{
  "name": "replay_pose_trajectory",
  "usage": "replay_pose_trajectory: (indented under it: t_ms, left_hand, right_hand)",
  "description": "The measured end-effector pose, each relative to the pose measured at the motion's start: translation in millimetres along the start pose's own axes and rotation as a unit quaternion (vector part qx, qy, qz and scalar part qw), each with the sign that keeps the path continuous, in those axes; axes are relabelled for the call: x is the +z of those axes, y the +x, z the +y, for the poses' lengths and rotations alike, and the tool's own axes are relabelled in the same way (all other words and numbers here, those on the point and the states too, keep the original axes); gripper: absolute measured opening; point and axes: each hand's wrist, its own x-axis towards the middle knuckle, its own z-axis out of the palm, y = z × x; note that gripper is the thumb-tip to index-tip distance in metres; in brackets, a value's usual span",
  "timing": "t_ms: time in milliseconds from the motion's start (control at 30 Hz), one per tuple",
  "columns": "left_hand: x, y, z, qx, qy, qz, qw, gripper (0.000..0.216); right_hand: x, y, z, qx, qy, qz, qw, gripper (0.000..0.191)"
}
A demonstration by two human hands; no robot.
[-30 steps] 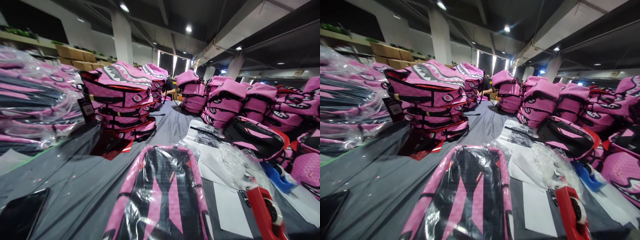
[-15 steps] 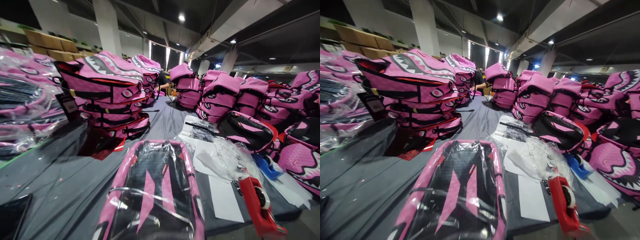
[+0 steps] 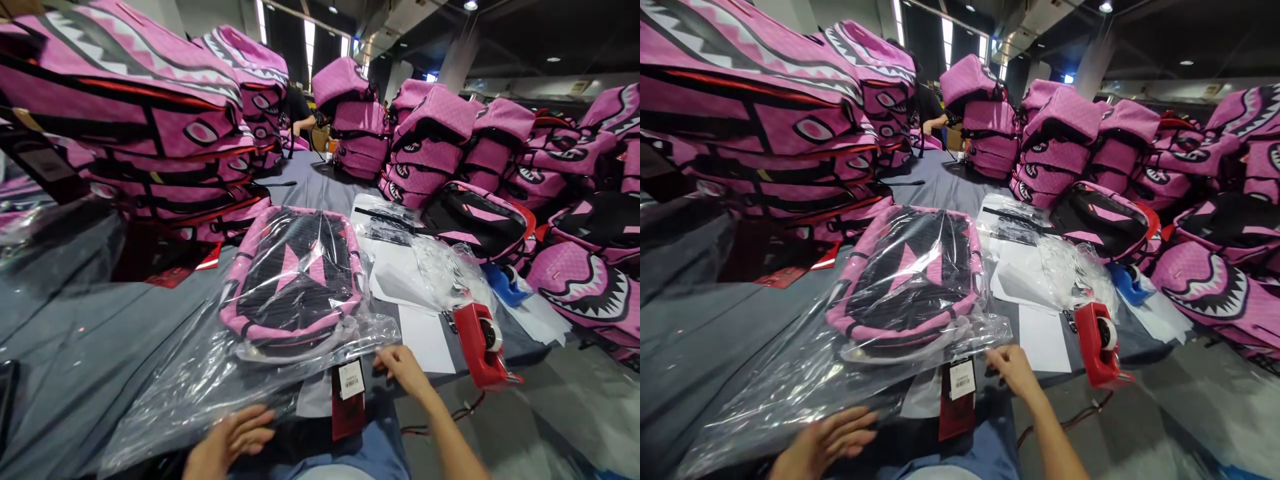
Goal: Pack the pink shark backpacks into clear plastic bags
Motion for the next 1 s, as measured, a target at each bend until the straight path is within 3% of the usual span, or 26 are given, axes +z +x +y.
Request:
replay_pose_trajectory:
  t_ms: [33, 100, 167, 200, 333, 400, 500, 567, 633, 733, 833, 900, 967, 1000]
  left_hand:
    - [25, -5, 6, 0.040, 0.030, -0.024, 0.998, 0.064]
    - [69, -3, 20, 0.117, 0.101, -0.061, 0.986, 0.058]
    - [98, 10, 29, 0.133, 0.148, -0.077, 0.977, 0.053]
    - [107, 16, 31, 0.127, 0.161, -0.085, 0.975, 0.050]
    - [114, 20, 28, 0.098, 0.158, -0.136, 0.973, 0.052]
    - [111, 7, 28, 0.086, 0.125, -0.164, 0.975, 0.051]
    - [112, -16, 30, 0.024, 0.003, -0.162, 0.987, 0.050]
    - [118, -25, 28, -0.045, -0.066, -0.170, 0.982, 0.062]
    - [126, -27, 20, -0.093, -0.055, -0.237, 0.965, 0.071]
    - [135, -25, 4, -0.085, 0.050, -0.363, 0.927, 0.075]
    - [132, -26, 3, -0.081, 0.118, -0.432, 0.890, 0.070]
    - [124, -23, 20, -0.021, 0.225, -0.449, 0.864, 0.054]
    - [118, -14, 46, 0.153, 0.388, -0.391, 0.821, 0.028]
    - [119, -8, 61, 0.271, 0.453, -0.343, 0.777, 0.016]
  right_hand:
    - [12, -6, 0, -0.006, -0.003, 0.002, 1.000, 0.046]
    - [31, -8, -4, -0.033, -0.036, 0.071, 0.996, 0.034]
    - [43, -1, -9, -0.032, -0.053, 0.125, 0.990, 0.029]
    - [45, 4, -11, -0.021, -0.039, 0.121, 0.992, 0.025]
    - [35, 11, -12, -0.015, 0.151, 0.004, 0.988, 0.032]
    - [28, 4, -13, -0.031, 0.232, -0.024, 0.972, 0.041]
    - [24, -6, -13, -0.023, 0.273, -0.054, 0.960, 0.049]
    - [24, -11, -9, -0.019, 0.261, -0.059, 0.963, 0.050]
    - [25, -17, -3, -0.026, 0.222, -0.043, 0.974, 0.048]
    - [26, -28, 8, -0.030, 0.133, -0.014, 0.991, 0.040]
    - [24, -43, 13, -0.026, 0.041, 0.014, 0.999, 0.027]
    - [22, -52, 12, -0.021, -0.036, 0.048, 0.998, 0.019]
    - [20, -61, 9, -0.018, -0.132, 0.088, 0.987, 0.015]
    - [21, -65, 7, -0.024, -0.181, 0.107, 0.977, 0.013]
